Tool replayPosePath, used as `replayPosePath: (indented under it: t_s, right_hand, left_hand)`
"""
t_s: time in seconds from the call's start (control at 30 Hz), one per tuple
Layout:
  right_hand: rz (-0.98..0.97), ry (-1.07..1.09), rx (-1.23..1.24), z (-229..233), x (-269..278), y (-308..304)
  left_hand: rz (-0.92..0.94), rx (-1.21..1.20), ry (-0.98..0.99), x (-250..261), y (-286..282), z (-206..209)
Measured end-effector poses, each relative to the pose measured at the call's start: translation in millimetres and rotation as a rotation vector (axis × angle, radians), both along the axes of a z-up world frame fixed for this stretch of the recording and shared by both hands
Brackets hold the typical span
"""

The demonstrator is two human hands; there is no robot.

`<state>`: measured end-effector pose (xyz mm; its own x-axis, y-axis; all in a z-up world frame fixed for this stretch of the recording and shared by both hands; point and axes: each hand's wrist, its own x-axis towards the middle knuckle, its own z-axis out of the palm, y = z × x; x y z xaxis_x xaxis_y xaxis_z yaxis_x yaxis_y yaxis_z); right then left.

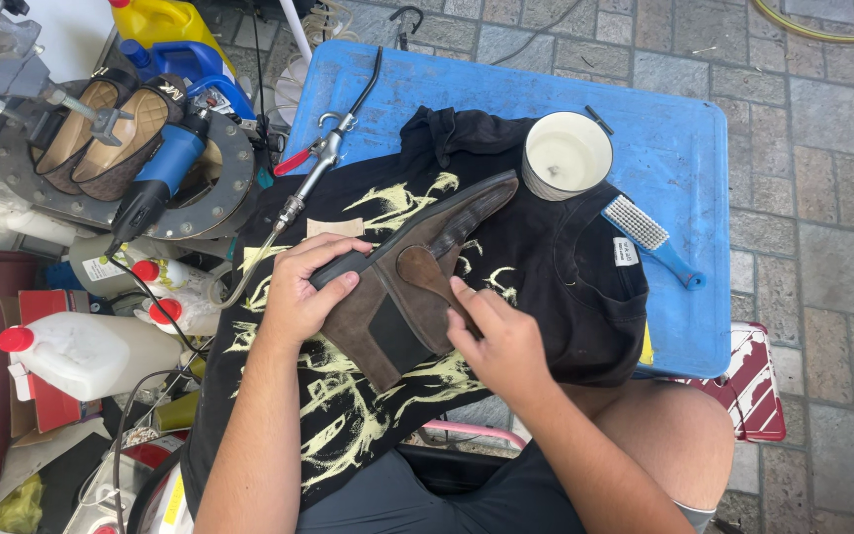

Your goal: The person cleans a brown suede shoe using a brush and a white cleaning solution. They repeatedly dip the brush into the solution and scrub the shoe's surface, focusing on the toe and side areas.

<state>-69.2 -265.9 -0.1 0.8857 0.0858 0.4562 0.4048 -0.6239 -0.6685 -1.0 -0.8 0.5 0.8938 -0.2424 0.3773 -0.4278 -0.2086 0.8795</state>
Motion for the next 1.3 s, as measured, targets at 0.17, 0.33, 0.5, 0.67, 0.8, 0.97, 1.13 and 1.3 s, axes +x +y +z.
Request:
replayPosePath:
  t_s: [0.17, 0.33, 0.5, 0.67, 0.8, 0.97, 1.13, 1.3]
  right_hand:
    - [-0.375, 0.108, 0.122, 2, 23, -53]
    - [-0.346, -0.047, 0.153, 8, 46, -104]
    - [-0.354, -0.073, -0.134, 19, 57, -115]
    - [-0.435, -0.088, -0.385, 28, 79, -117]
    - [-0.502, 0.013, -0.394, 31, 88, -125]
    - [-0.515, 0.129, -0.330, 32, 92, -120]
    - [-0.510, 0.234, -0.357, 34, 87, -122]
    - [-0.441, 0.106, -0.383, 27, 80, -125]
  left_hand:
    - [0.007, 0.020, 0.009, -1, 1, 2]
    - [-0.002, 0.012, -0.059, 0, 1, 3]
    - [0.010, -0.074, 0.059, 0, 0, -2]
    - [-0.002, -0.097, 0.086, 1, 0, -3]
    - [0.011, -0.053, 0.074, 1, -1, -3]
    - [-0.020, -0.057, 0.011, 2, 5, 0]
    - [-0.007, -0.011, 0.068, 5, 4, 3]
    - [-0.002, 0.020, 0.071, 4, 5, 6]
